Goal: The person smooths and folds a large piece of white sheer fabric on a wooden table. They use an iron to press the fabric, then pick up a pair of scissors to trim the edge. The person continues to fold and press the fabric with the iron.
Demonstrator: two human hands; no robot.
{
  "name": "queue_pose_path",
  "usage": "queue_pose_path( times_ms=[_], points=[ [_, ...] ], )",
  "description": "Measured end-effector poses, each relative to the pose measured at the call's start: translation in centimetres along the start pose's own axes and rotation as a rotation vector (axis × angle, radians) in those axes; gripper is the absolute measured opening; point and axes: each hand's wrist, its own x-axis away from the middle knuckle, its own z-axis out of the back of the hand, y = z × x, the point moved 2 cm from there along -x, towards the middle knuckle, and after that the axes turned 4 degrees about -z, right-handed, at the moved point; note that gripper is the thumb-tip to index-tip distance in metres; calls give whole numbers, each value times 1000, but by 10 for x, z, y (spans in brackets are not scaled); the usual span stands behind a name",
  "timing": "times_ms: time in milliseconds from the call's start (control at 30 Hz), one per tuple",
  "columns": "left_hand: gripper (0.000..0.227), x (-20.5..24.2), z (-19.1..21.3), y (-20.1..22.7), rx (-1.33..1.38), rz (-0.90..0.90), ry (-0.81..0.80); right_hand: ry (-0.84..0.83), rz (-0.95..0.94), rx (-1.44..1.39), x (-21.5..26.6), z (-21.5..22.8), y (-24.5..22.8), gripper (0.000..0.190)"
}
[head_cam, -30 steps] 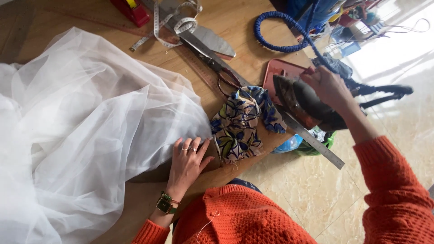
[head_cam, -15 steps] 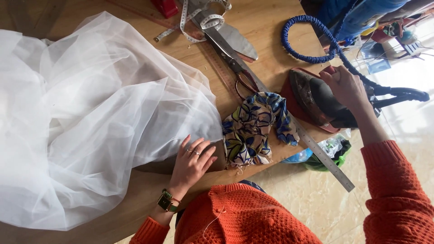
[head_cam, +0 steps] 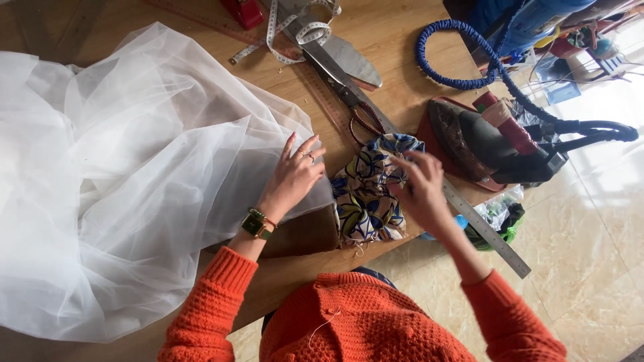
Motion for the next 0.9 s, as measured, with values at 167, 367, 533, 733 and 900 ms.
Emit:
queue_pose_path(
  times_ms=[167,367,533,733,900],
  points=[
    [7,3,35,-21,528,120,49,-285,-158,-442,-2,-34,-53,75],
    [16,25,98,-32,1022,393,70,-500,-67,-723,-57,-65,-91,90],
    [20,51,117,-37,1209,493,200,-489,17,-803,-87,-74,-115,34],
    [32,66,128,-32,1352,669,192,-462,-105,-948,-88,-84,-128,19],
    [29,56,150,-16,1339,579,143,-430,-129,-984,-85,-74,-137,22]
  ],
)
